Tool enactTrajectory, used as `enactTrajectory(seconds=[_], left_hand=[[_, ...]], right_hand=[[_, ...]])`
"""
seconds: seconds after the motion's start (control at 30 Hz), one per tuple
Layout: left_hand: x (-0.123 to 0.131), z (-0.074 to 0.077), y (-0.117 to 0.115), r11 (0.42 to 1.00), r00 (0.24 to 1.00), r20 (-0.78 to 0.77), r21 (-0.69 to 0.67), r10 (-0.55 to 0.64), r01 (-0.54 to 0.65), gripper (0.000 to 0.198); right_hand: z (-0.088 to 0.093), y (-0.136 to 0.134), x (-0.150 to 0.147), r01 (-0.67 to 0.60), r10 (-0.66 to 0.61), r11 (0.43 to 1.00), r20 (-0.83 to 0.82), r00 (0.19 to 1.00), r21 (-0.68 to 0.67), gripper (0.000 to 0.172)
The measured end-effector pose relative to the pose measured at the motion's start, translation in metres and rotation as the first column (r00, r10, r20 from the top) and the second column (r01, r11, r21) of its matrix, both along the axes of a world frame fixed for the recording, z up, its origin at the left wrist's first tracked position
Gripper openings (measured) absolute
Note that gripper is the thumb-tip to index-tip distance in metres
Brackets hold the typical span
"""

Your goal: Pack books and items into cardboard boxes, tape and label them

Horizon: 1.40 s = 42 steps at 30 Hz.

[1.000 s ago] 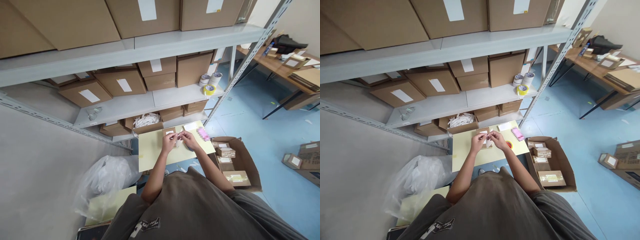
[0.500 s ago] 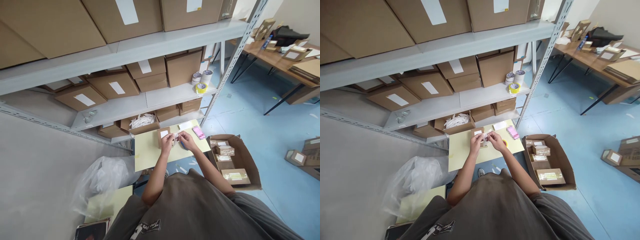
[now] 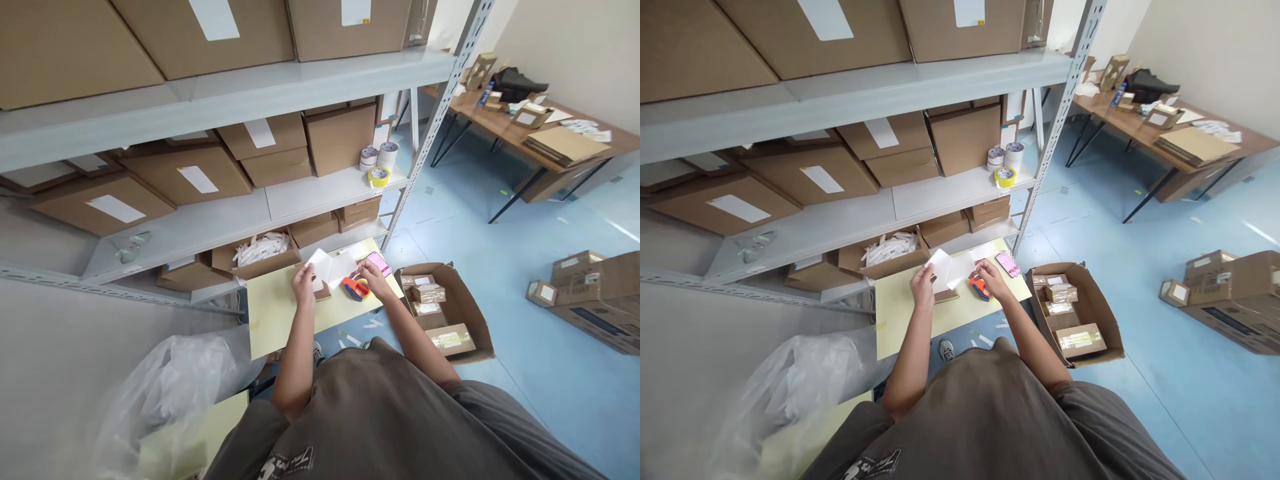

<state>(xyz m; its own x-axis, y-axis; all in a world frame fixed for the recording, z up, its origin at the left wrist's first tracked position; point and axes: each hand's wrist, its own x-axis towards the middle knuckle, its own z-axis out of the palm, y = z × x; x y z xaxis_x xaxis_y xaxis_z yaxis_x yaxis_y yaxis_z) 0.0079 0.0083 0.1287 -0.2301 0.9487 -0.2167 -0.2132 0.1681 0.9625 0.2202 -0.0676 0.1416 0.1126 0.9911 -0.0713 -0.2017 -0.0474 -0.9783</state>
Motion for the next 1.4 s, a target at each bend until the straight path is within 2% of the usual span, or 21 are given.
enactTrajectory(seconds=[0.1,0.2,0.27,0.33,0.47,0.63,0.73,0.83,0.93,1.03,1.17,1.3,1.4], left_hand=[[-0.038,-0.002,0.028,0.965,0.965,-0.001,-0.021,0.261,-0.261,0.053],[-0.079,-0.004,0.043,0.923,0.920,-0.078,0.006,0.384,-0.385,0.051],[-0.104,-0.005,0.046,0.926,0.920,-0.110,0.040,0.376,-0.374,0.050],[-0.126,-0.007,0.047,0.948,0.941,-0.121,0.071,0.316,-0.309,0.050],[-0.169,-0.014,0.052,0.976,0.970,-0.114,0.081,0.213,-0.204,0.051],[-0.231,-0.028,0.056,0.976,0.974,-0.075,0.003,0.216,-0.216,0.051],[-0.267,-0.036,0.050,0.976,0.974,-0.077,-0.034,0.213,-0.217,0.049],[-0.293,-0.042,0.040,0.973,0.972,-0.079,-0.053,0.220,-0.224,0.050],[-0.309,-0.046,0.032,0.967,0.967,-0.099,-0.073,0.236,-0.244,0.052],[-0.316,-0.049,0.030,0.971,0.967,-0.130,-0.067,0.218,-0.228,0.051],[-0.309,-0.057,0.043,0.979,0.965,-0.178,-0.031,0.193,-0.202,0.049],[-0.280,-0.062,0.062,0.981,0.947,-0.257,0.027,0.194,-0.193,0.044],[-0.243,-0.060,0.069,0.987,0.922,-0.352,0.079,0.159,-0.140,0.037]], right_hand=[[0.000,0.008,-0.009,0.093,-0.093,0.995,-0.008,0.996,-0.035,0.032],[-0.001,0.026,-0.032,0.185,-0.185,0.981,-0.003,0.983,-0.057,0.031],[-0.002,0.044,-0.055,0.206,-0.207,0.977,-0.001,0.978,-0.061,0.031],[-0.007,0.065,-0.083,0.176,-0.177,0.982,0.002,0.984,-0.066,0.031],[-0.031,0.119,-0.147,0.068,-0.065,0.992,0.033,0.997,-0.105,0.034],[-0.079,0.199,-0.232,0.094,-0.087,0.977,0.046,0.995,-0.190,0.038],[-0.102,0.250,-0.276,0.167,-0.159,0.937,0.051,0.986,-0.305,0.041],[-0.118,0.293,-0.309,0.214,-0.199,0.911,0.078,0.977,-0.352,0.043],[-0.128,0.315,-0.327,0.152,-0.118,0.920,0.116,0.986,-0.362,0.035],[-0.134,0.310,-0.329,0.134,-0.085,0.915,0.141,0.986,-0.382,0.026],[-0.132,0.271,-0.315,0.178,-0.124,0.926,0.175,0.977,-0.334,0.029],[-0.121,0.213,-0.289,0.223,-0.179,0.946,0.197,0.964,-0.233,0.036],[-0.106,0.167,-0.267,0.058,-0.026,0.985,0.188,0.982,-0.164,0.032]])
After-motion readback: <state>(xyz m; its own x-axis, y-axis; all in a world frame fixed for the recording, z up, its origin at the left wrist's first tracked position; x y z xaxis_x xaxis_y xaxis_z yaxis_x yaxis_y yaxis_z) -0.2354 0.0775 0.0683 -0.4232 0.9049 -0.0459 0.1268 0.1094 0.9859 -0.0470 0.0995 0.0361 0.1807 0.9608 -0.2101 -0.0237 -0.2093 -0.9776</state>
